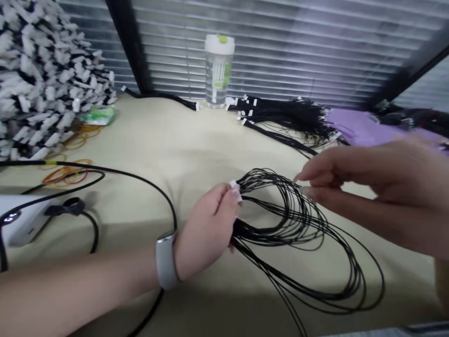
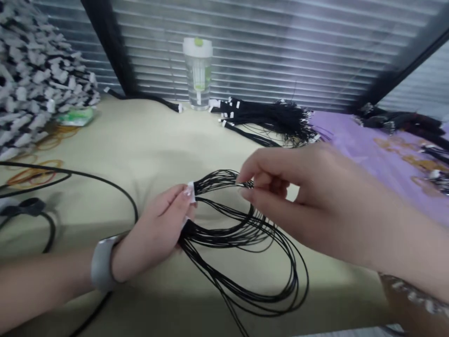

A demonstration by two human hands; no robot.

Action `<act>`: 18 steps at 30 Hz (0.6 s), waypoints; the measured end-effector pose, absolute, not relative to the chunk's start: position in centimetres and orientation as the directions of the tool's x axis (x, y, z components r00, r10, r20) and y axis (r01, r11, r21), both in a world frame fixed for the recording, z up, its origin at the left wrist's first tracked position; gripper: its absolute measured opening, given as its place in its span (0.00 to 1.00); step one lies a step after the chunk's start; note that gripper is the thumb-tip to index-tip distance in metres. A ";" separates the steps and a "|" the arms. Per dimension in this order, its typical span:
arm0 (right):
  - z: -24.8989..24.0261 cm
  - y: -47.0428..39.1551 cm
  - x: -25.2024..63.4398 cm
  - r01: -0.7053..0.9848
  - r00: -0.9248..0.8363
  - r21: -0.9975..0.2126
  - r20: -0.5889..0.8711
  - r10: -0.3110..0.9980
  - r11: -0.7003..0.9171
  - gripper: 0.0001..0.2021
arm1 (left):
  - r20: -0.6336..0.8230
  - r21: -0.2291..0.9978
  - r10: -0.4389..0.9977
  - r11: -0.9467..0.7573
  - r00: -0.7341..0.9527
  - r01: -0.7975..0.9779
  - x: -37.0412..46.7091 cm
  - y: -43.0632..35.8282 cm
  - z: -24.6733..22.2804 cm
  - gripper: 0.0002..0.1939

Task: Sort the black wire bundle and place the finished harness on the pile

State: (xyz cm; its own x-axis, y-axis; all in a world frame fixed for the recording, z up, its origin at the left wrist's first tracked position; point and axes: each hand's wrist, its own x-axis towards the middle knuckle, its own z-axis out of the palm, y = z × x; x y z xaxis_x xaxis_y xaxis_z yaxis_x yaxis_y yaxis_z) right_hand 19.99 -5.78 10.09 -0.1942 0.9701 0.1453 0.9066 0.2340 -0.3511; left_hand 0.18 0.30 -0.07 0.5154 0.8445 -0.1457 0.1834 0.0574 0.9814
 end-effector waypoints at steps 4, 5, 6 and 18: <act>8.4 -6.3 21.4 0.937 -0.232 -0.284 -0.073 0.970 0.203 0.09 | -0.155 0.980 0.873 0.076 0.462 0.185 0.3 0.2 0.3 0.19; 8.1 -6.4 21.5 0.933 -0.232 -0.305 -0.103 0.967 0.191 0.09 | -0.152 0.979 0.879 0.070 0.453 0.193 0.3 0.2 0.4 0.19; 7.9 -6.5 21.6 0.923 -0.229 -0.342 -0.119 0.966 0.177 0.09 | -0.151 0.978 0.883 0.067 0.445 0.200 0.4 0.2 0.5 0.19; 7.7 -9.0 20.1 0.702 -0.186 -0.710 -0.101 0.977 0.060 0.20 | -0.227 0.963 0.895 0.148 0.384 0.223 0.7 0.4 0.7 0.19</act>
